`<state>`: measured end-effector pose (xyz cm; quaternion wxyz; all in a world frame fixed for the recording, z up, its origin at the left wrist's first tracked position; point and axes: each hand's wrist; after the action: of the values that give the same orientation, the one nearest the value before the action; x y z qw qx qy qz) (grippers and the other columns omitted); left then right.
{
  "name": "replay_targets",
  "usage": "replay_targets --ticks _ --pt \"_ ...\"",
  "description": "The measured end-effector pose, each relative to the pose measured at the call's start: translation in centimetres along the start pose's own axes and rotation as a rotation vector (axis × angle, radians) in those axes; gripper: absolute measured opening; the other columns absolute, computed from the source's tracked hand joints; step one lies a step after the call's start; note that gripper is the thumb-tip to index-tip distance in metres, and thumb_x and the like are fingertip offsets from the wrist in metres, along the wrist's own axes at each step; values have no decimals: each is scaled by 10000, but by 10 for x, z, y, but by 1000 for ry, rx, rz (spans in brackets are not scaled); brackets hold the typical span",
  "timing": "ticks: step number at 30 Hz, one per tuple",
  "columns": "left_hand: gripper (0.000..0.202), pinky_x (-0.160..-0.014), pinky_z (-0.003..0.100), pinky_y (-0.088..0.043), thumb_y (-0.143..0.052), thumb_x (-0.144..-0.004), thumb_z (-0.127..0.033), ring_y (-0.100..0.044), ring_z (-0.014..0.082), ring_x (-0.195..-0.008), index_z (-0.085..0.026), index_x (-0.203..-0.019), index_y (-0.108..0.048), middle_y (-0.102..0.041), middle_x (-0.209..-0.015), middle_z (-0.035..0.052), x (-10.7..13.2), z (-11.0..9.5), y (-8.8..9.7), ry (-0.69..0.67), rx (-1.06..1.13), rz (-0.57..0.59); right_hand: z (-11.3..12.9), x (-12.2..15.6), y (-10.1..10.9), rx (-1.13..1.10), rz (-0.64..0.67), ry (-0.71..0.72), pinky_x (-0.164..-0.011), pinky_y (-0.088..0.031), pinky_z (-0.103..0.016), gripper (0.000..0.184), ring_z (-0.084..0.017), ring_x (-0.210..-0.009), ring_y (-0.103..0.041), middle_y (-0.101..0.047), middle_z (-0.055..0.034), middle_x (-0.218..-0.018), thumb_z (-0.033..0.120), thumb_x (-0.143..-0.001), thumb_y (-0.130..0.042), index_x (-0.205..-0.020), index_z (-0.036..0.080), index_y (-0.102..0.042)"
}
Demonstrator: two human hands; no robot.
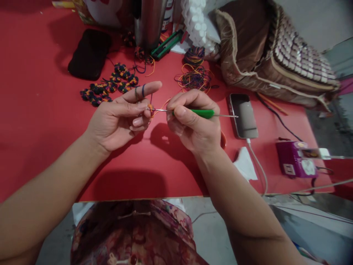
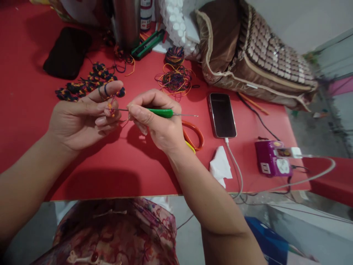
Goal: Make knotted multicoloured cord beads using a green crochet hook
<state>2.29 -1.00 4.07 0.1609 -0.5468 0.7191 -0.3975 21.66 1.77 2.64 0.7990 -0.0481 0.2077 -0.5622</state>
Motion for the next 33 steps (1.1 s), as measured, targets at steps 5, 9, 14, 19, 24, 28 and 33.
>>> replay_targets --ticks 5,9,14,19,24,28,33 --pt "359 -443 151 -338 -746 -869 -20 -475 55 -498 -212 -1141 -882 -722 -734 -10 2 -3 -5 61 11 -14 -2 -1 5 -44 40 -43 -317 -373 -220 382 -59 -388 -422 -729 31 -671 490 -776 -1044 -797 229 -765" --pt "373 -404 127 -305 -743 -904 -9 -415 25 -448 -219 -1189 -862 -732 -761 -15 3 -5 -8 59 39 -9 -4 -3 7 -44 56 -61 -294 -340 -240 417 -62 -357 -371 -705 48 -628 514 -731 -1058 -761 251 -736" --pt "451 -422 104 -365 -768 -916 24 -579 44 -503 -244 -1273 -830 -693 -757 -40 2 -5 -9 67 28 -70 -4 -4 8 -2 53 -21 -336 -380 -229 395 -51 -381 -366 -731 61 -678 516 -794 -1034 -822 263 -732" --pt "462 -495 144 -523 -774 -920 11 -735 109 -624 -229 -1314 -808 -758 -794 -32 4 -3 -8 -5 -30 -1 -1 -2 5 -45 18 47 -327 -371 -236 320 -56 -374 -401 -743 55 -670 407 -765 -1071 -812 258 -792" --pt "376 -557 189 -596 -814 -946 -68 -743 115 -640 -243 -1279 -824 -790 -811 -48 4 -1 -7 -152 -158 66 3 4 9 94 -80 28 -403 -446 -316 335 -133 -473 -498 -733 25 -707 456 -756 -1065 -824 297 -779" --pt "426 -609 229 -617 -901 -929 -175 -779 143 -697 -260 -1338 -816 -801 -844 -44 3 1 -2 -226 -256 46 2 5 20 212 -86 7 -489 -496 -358 449 -186 -603 -593 -745 6 -785 545 -709 -1076 -824 331 -699" --pt "669 -603 217 -604 -935 -934 -251 -830 176 -737 -262 -1559 -693 -800 -838 -49 1 3 0 -242 -342 1 -4 5 24 334 -53 104 -558 -561 -415 419 -275 -775 -707 -768 -29 -834 505 -694 -1072 -809 354 -699"
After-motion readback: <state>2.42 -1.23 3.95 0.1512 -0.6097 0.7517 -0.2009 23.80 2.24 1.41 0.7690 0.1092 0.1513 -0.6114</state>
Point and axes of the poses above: each hand's wrist, its own x-axis away from the middle knuckle, its own y-axis out of the back of the hand, z = x × y
